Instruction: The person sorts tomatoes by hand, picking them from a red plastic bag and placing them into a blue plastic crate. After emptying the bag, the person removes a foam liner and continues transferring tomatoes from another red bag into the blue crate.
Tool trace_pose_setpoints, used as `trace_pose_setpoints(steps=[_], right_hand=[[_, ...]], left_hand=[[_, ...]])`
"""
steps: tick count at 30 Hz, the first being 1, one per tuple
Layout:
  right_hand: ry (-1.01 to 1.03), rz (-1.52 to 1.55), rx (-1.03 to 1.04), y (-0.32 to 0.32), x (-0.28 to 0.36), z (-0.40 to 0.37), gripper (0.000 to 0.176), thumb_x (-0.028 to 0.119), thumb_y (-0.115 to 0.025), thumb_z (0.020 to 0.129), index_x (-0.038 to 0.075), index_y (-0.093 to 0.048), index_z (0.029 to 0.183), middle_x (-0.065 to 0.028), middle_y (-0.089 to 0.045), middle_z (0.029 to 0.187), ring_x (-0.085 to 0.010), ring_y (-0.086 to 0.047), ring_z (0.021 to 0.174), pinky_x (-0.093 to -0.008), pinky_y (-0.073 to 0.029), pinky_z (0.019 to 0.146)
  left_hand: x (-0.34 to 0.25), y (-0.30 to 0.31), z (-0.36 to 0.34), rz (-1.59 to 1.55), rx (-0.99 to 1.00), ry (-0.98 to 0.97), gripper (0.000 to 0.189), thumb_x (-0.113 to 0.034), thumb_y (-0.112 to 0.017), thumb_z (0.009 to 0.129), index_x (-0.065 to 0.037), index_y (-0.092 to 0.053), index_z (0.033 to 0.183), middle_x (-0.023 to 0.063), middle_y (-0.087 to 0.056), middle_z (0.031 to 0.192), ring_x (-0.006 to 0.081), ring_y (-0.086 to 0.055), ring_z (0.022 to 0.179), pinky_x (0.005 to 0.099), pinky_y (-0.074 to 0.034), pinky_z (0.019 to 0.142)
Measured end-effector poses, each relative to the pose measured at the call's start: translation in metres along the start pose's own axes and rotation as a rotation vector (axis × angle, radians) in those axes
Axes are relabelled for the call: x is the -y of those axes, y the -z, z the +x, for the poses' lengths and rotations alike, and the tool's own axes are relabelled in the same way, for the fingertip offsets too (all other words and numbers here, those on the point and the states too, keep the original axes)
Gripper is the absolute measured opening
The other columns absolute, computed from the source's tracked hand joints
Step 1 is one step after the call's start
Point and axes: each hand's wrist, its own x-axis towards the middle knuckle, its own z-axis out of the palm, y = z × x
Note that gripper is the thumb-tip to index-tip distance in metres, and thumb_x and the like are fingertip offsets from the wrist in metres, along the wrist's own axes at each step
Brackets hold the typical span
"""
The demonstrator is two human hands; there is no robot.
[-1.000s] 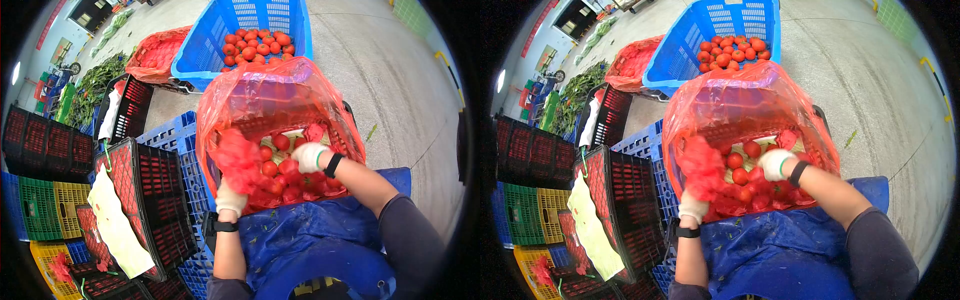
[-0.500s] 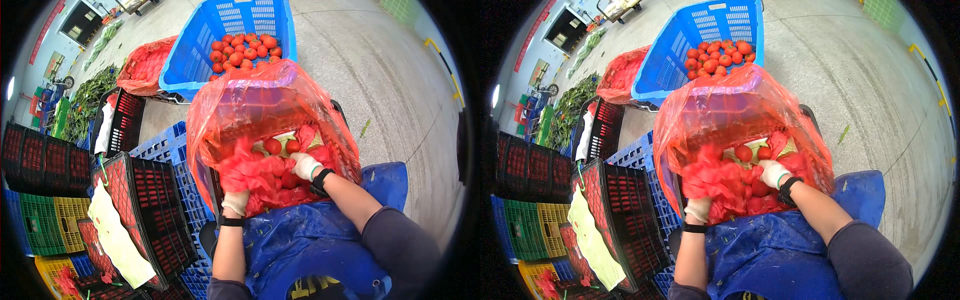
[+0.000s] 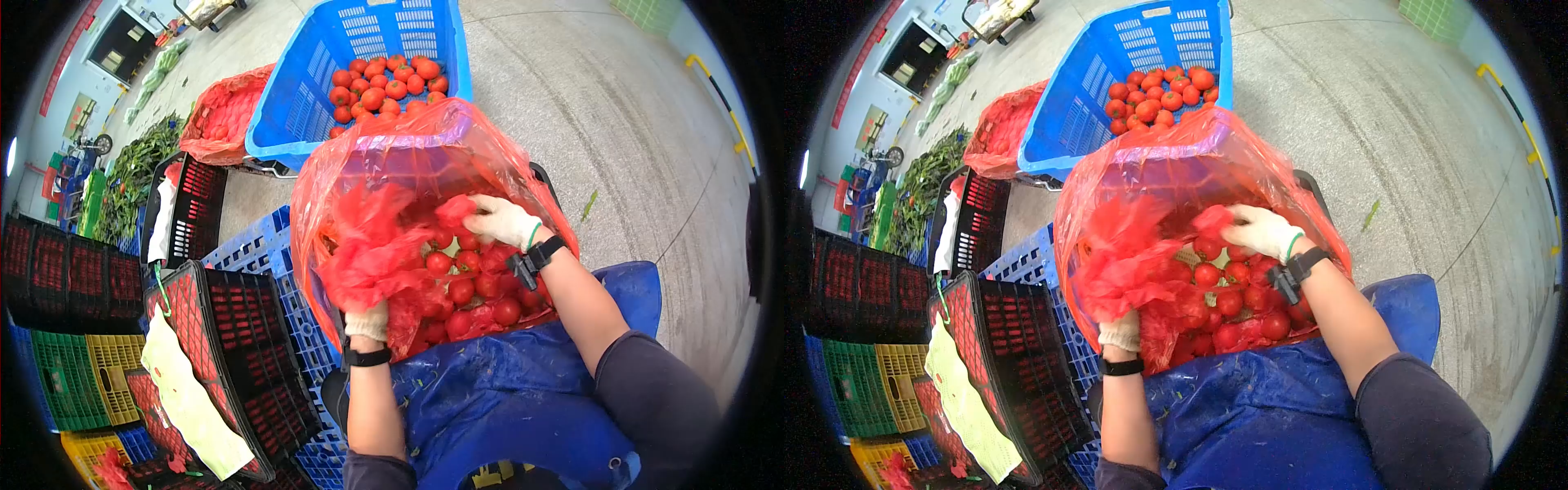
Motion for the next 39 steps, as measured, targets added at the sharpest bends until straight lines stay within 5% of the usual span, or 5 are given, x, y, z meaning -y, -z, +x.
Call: trace_pose_setpoints(steps=[11,22,29,35,39], right_hand=[[-0.227,-1.165,0.097,-0.002,-0.099,0.017,0.072,0.062,-0.065,0.072,0.008,-0.062,0.119,-0.0182,-0.059,0.123,-0.0326,-0.055,0.116,-0.0400,-0.042,0.100],[-0.076,-0.889,-0.021,-0.009,-0.091,0.031,0.044,0.046,-0.064,0.080,0.007,-0.069,0.100,-0.0167,-0.066,0.103,-0.0316,-0.062,0.103,-0.0410,-0.049,0.088],[0.697,-0.319,0.031,-0.119,-0.012,0.012,0.037,0.039,-0.053,0.088,0.003,-0.060,0.090,-0.0217,-0.061,0.090,-0.0383,-0.060,0.088,-0.0437,-0.046,0.078],[0.056,-0.262,0.430,-0.079,0.003,0.002,0.055,0.046,-0.055,0.082,0.003,-0.060,0.116,-0.0229,-0.062,0.114,-0.0348,-0.061,0.103,-0.0396,-0.047,0.088],[-0.170,-0.379,-0.600,-0.015,-0.068,0.059,0.064,0.052,-0.060,0.079,0.003,-0.059,0.120,-0.0223,-0.061,0.120,-0.0328,-0.058,0.112,-0.0383,-0.044,0.096]], left_hand=[[0.061,0.020,-0.058,0.442,-0.154,0.221,0.040,-0.018,-0.054,0.091,-0.005,-0.051,0.129,0.0141,-0.055,0.129,0.0319,-0.050,0.121,0.0418,-0.040,0.102],[0.072,-0.013,-0.075,0.285,-0.061,0.220,0.040,-0.018,-0.056,0.091,-0.005,-0.052,0.128,0.0127,-0.055,0.129,0.0302,-0.051,0.120,0.0404,-0.040,0.102],[-0.005,-0.016,-0.061,-0.947,-0.150,0.889,0.036,-0.012,-0.051,0.093,-0.006,-0.050,0.128,0.0105,-0.057,0.125,0.0294,-0.055,0.114,0.0447,-0.046,0.098],[0.054,-0.014,-0.066,-0.988,-0.254,0.789,0.039,-0.014,-0.055,0.091,-0.008,-0.050,0.129,0.0123,-0.057,0.126,0.0332,-0.056,0.113,0.0517,-0.048,0.096],[0.118,-0.012,-0.083,-1.043,-0.204,0.628,0.037,-0.011,-0.054,0.092,-0.008,-0.050,0.129,0.0102,-0.058,0.124,0.0329,-0.057,0.112,0.0504,-0.049,0.096]])
